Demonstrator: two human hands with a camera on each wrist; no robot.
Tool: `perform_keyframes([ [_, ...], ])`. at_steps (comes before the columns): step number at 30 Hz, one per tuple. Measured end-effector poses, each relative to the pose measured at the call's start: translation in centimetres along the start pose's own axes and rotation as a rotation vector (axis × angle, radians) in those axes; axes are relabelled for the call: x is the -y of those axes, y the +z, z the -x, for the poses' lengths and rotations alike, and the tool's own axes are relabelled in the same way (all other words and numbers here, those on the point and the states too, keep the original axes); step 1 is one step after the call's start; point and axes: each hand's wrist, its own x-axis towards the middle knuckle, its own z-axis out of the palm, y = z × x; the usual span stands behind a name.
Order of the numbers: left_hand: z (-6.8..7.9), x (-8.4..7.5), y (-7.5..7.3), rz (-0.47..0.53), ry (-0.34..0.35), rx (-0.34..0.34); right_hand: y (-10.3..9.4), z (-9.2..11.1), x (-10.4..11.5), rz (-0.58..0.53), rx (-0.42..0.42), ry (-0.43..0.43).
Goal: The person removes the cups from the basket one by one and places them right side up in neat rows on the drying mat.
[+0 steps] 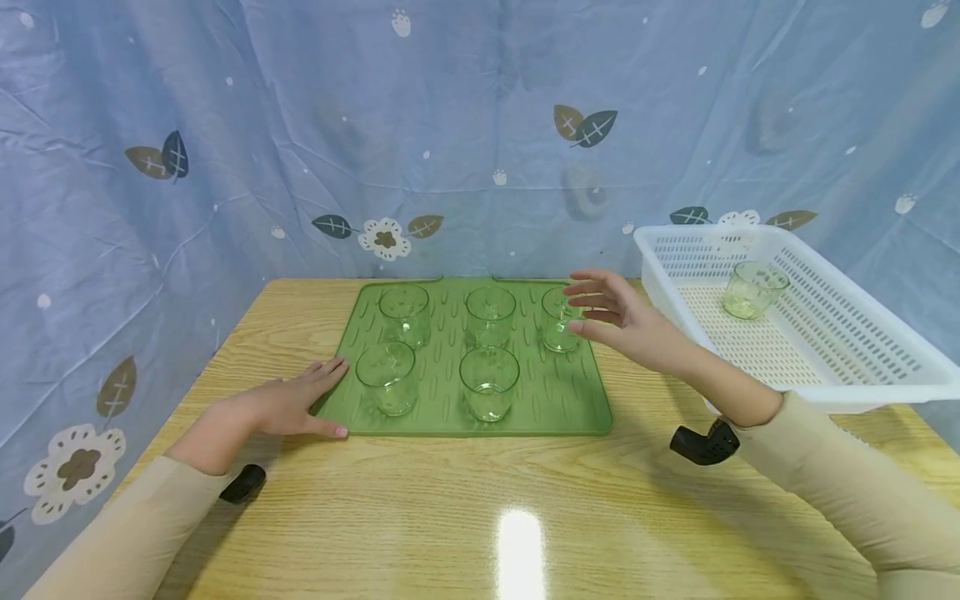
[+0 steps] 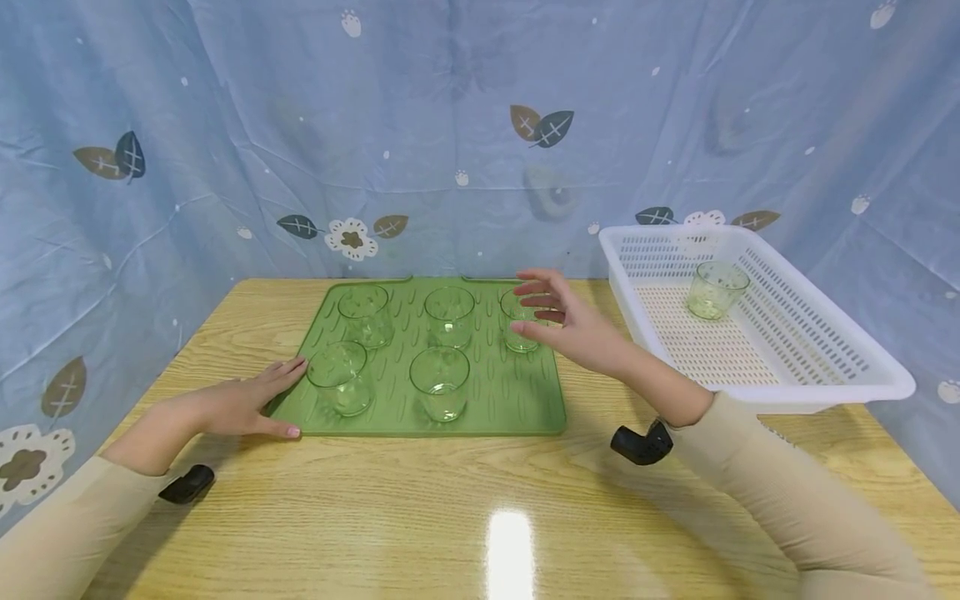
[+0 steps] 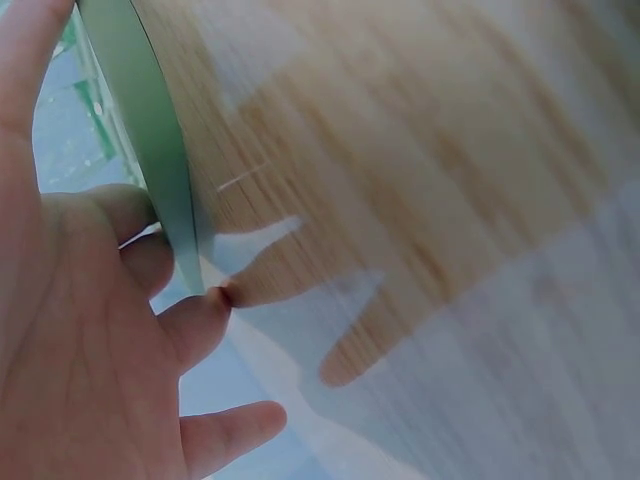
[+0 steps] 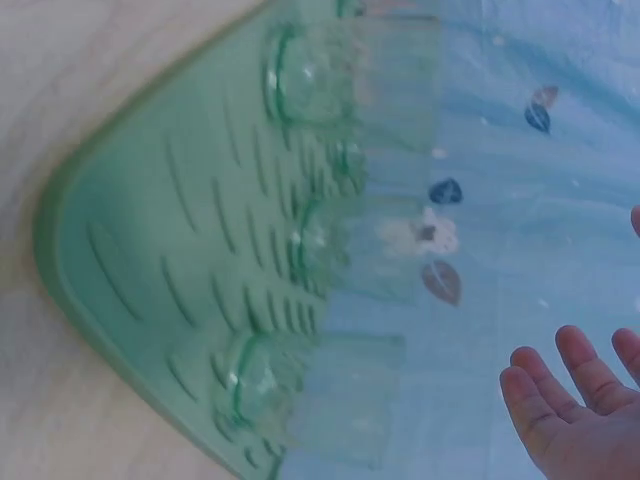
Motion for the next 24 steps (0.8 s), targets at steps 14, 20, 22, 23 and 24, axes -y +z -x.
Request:
perform_keyframes([
  [14,-0.1,0.1,0.0,-0.008,0.002,0.004,-5.2,0.1,0.8,0.162,-0.116,-0.067],
  [20,-0.1,0.0,0.0,-0.022,0.007,-0.003,-7.9,0.0,1.3,0.317,-0.181,-0.121],
  [22,-0.1,0.0,0.0,-0.021,0.007,-0.004,-8.7,0.1,1.2,0.351,-0.206,-0.119],
  [23,-0.1,0.0,0.0,-0.020,0.008,-0.004,-9.1,0.1,1.1,0.364,-0.218,-0.114],
  [24,-0.1,0.0,0.0,-0.020,0.008,-0.005,-9.4,0.2,0.9,0.380,-0.231,-0.107],
])
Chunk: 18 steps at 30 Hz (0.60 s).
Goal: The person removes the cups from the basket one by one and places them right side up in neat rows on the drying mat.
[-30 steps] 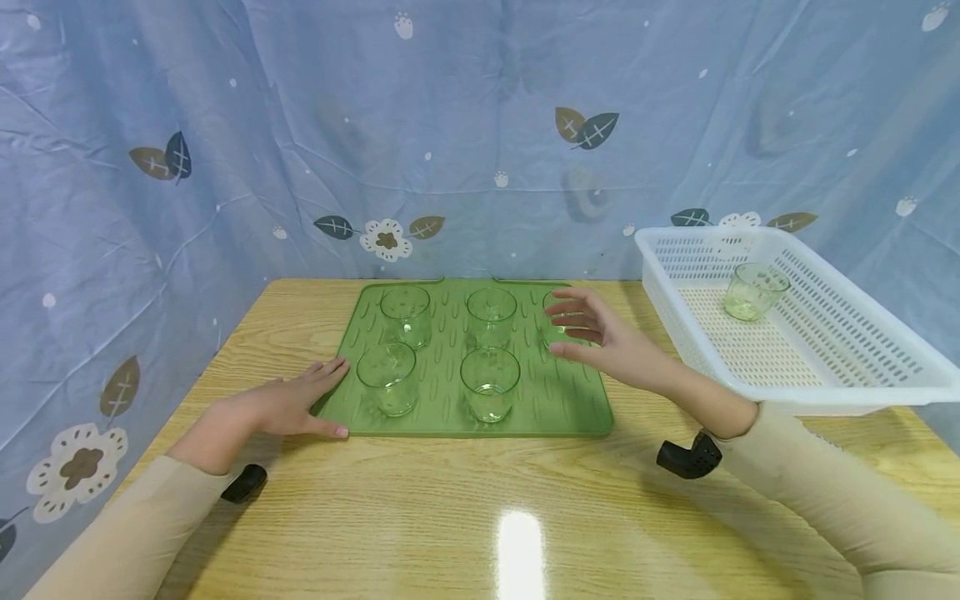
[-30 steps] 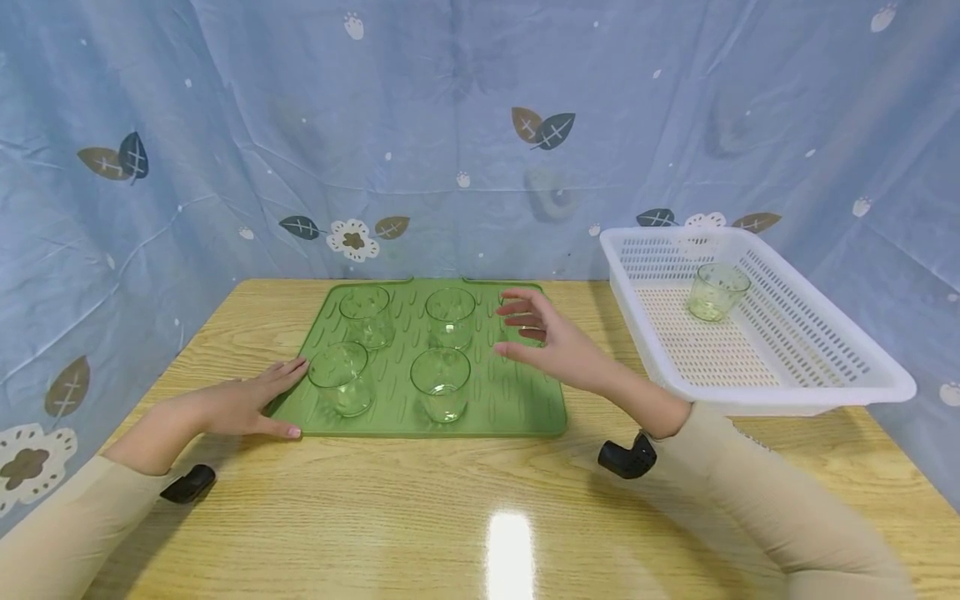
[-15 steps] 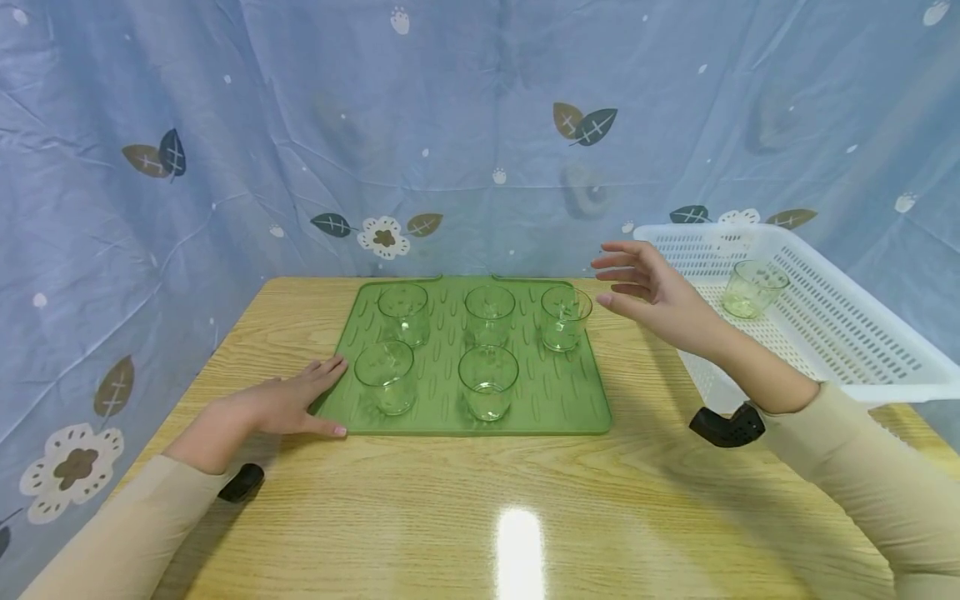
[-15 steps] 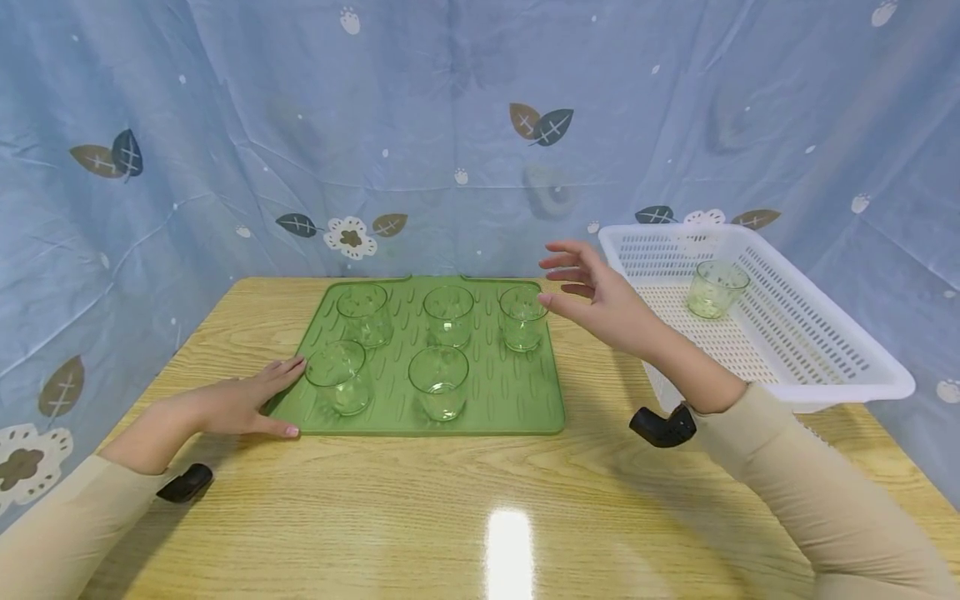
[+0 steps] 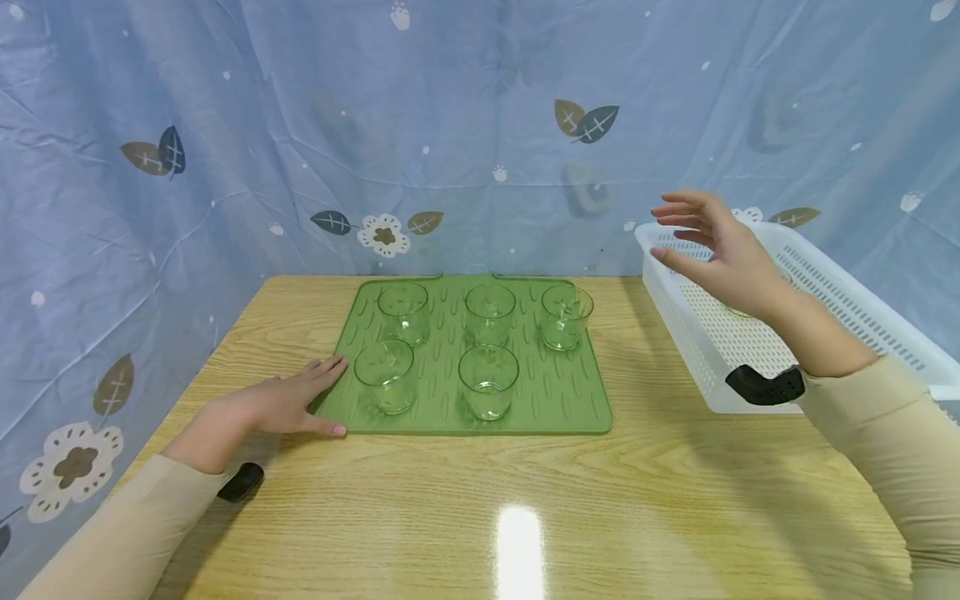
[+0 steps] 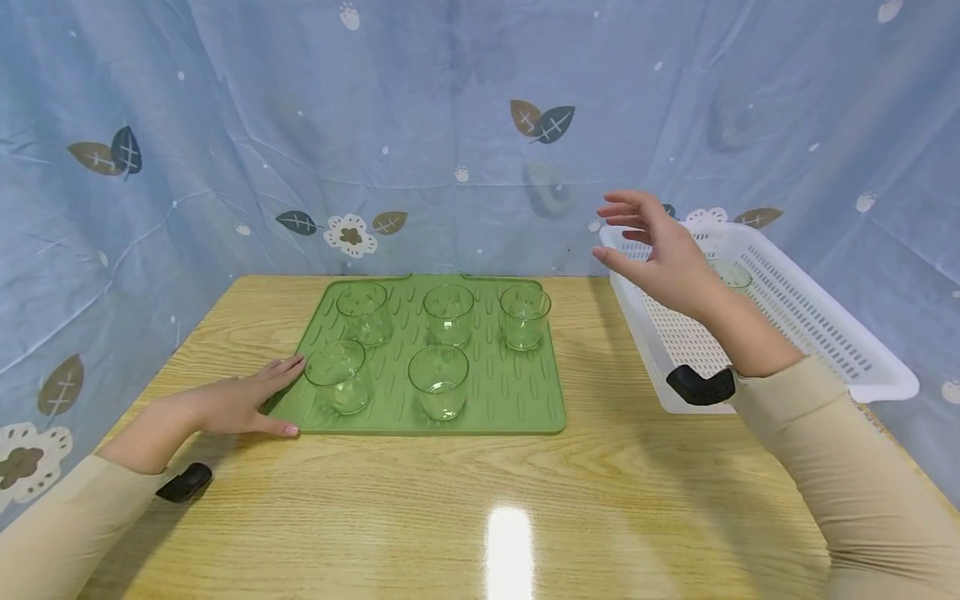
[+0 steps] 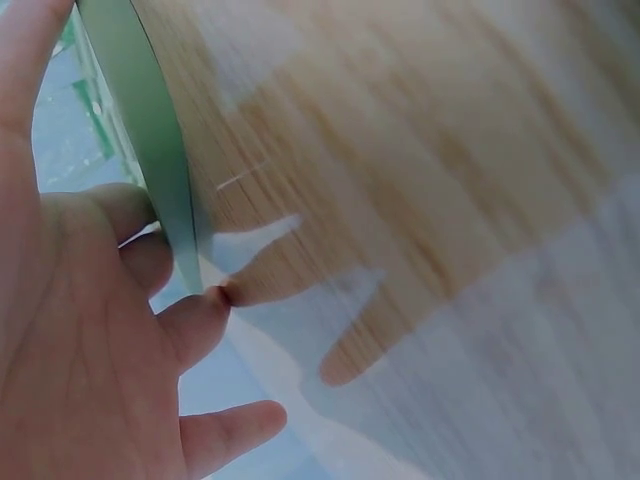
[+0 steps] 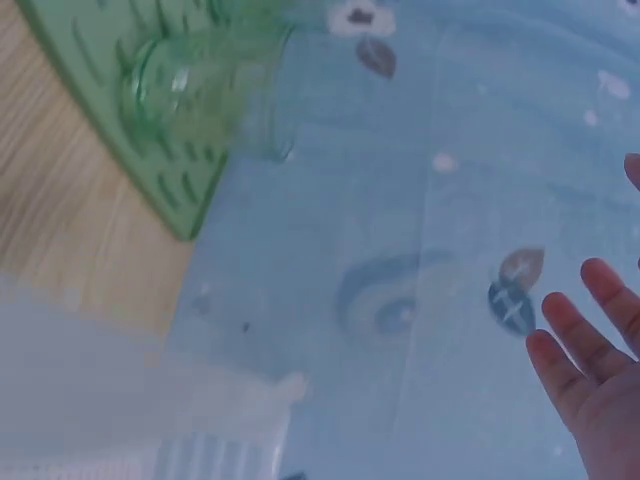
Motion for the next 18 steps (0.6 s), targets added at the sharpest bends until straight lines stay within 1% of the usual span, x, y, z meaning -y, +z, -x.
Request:
perform_keyframes([
  [5,0.1,0.0,0.0,0.009,0.001,0.001,-1.1,0.1,-1.5,0.095,-0.052,0.036],
  [10,0.1,0.0,0.1,0.016,-0.001,0.005,-2.3,0.2,-3.4,0.174,-0.098,0.102],
  [13,0.1,0.0,0.1,0.018,-0.001,0.006,-3.1,0.2,-4.5,0.194,-0.141,0.148],
  [18,0.2,-0.1,-0.1,0.022,-0.008,0.013,-4.1,0.0,-6.2,0.192,-0.190,0.211],
])
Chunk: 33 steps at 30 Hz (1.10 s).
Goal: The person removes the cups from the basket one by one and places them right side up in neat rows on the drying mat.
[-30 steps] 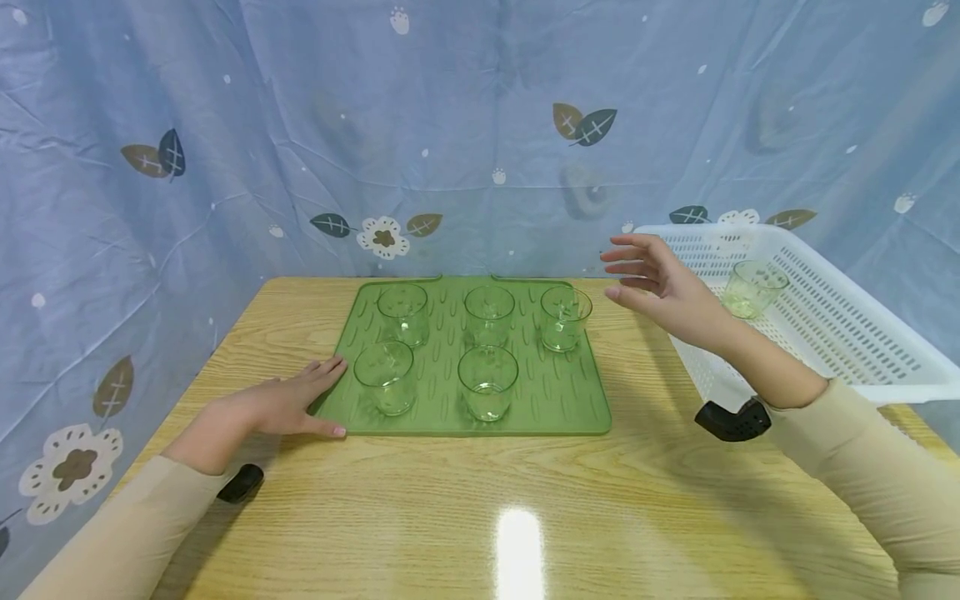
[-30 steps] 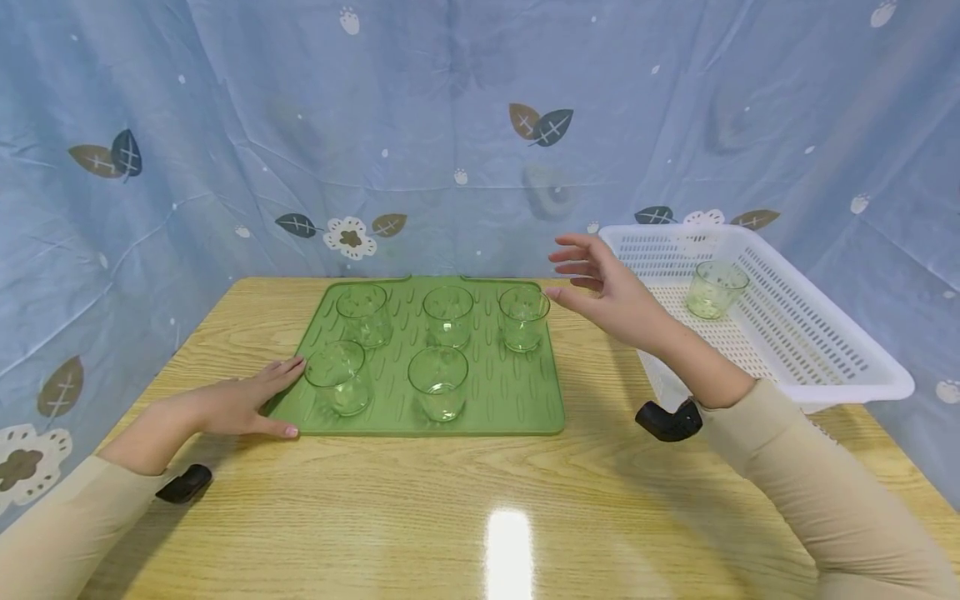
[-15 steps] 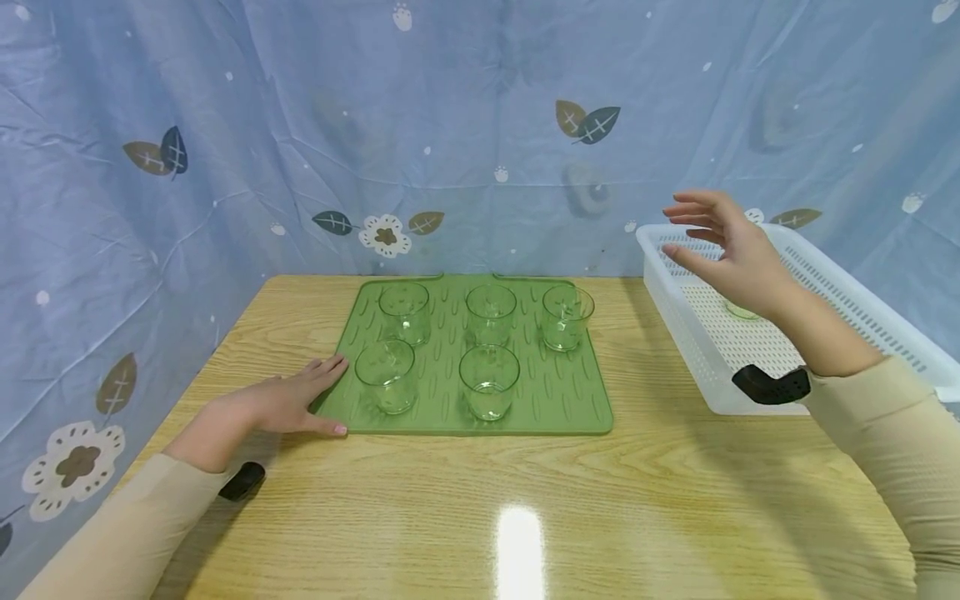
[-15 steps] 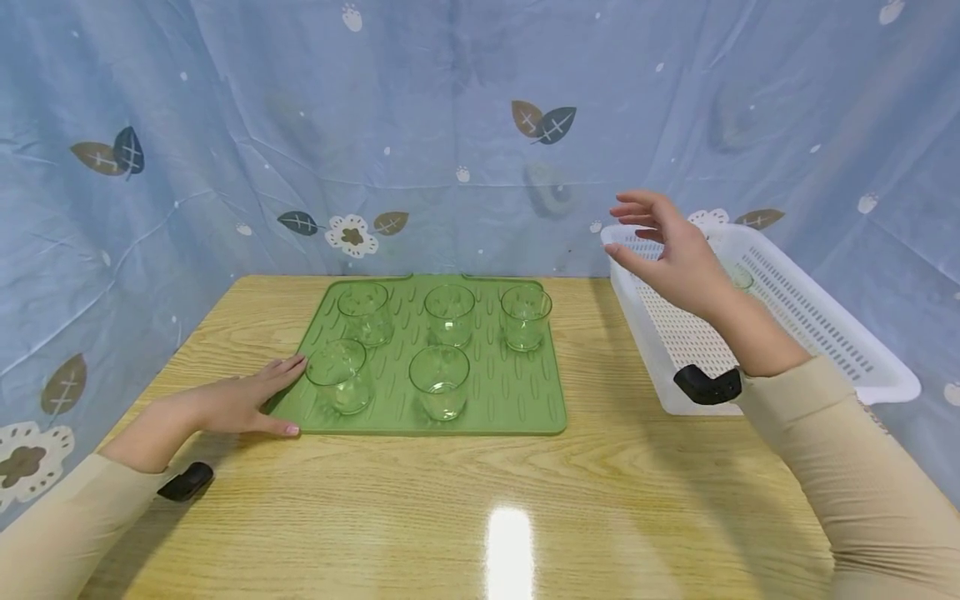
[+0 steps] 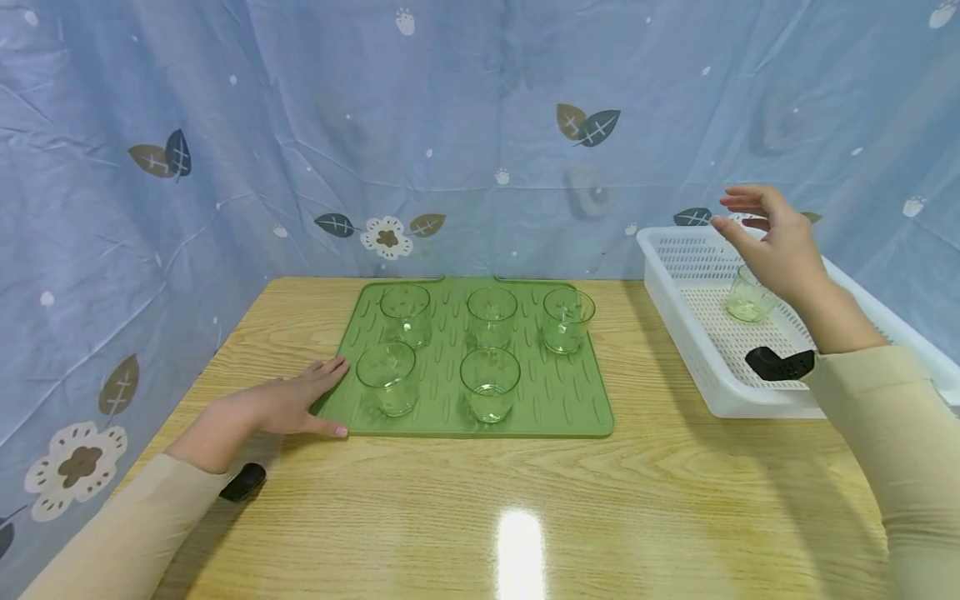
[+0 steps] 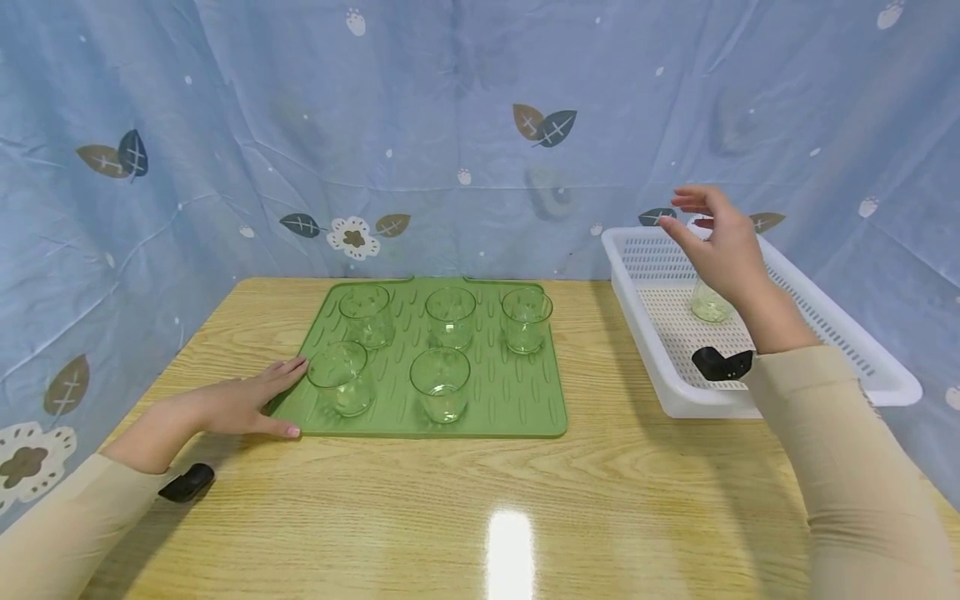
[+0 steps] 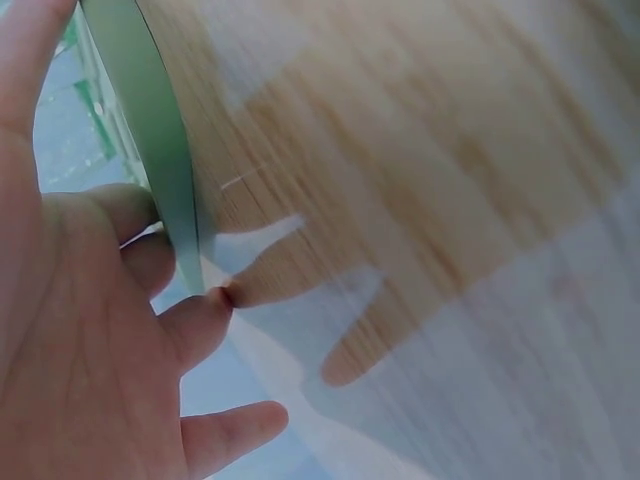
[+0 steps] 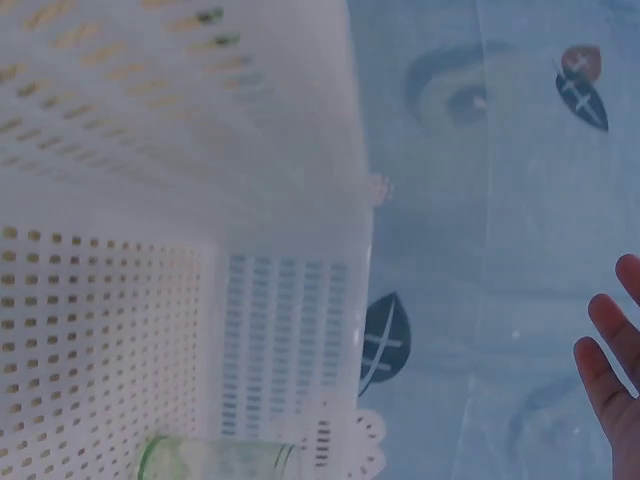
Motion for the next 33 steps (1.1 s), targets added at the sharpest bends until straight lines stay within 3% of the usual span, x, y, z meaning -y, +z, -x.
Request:
perform_keyframes([
  [8,0.0,-0.1,-0.1,0.007,-0.006,0.003,-0.6,-0.9,-2.4,0.037,-0.014,0.113],
  [15,0.0,-0.1,-0.1,0.010,-0.011,0.003,-0.9,-1.3,-4.5,0.076,0.036,0.320],
  [23,0.2,-0.4,-0.5,0.000,-0.014,-0.006,-2.1,-1.6,-6.8,0.159,0.077,0.443],
  [29,0.2,-0.5,-0.4,0.006,0.002,-0.012,-2.4,-1.1,-8.4,0.295,0.213,0.443],
  [33,0.1,-0.5,-0.3,0.005,0.004,-0.020,-2.7,-0.8,-9.1,0.325,0.315,0.461],
])
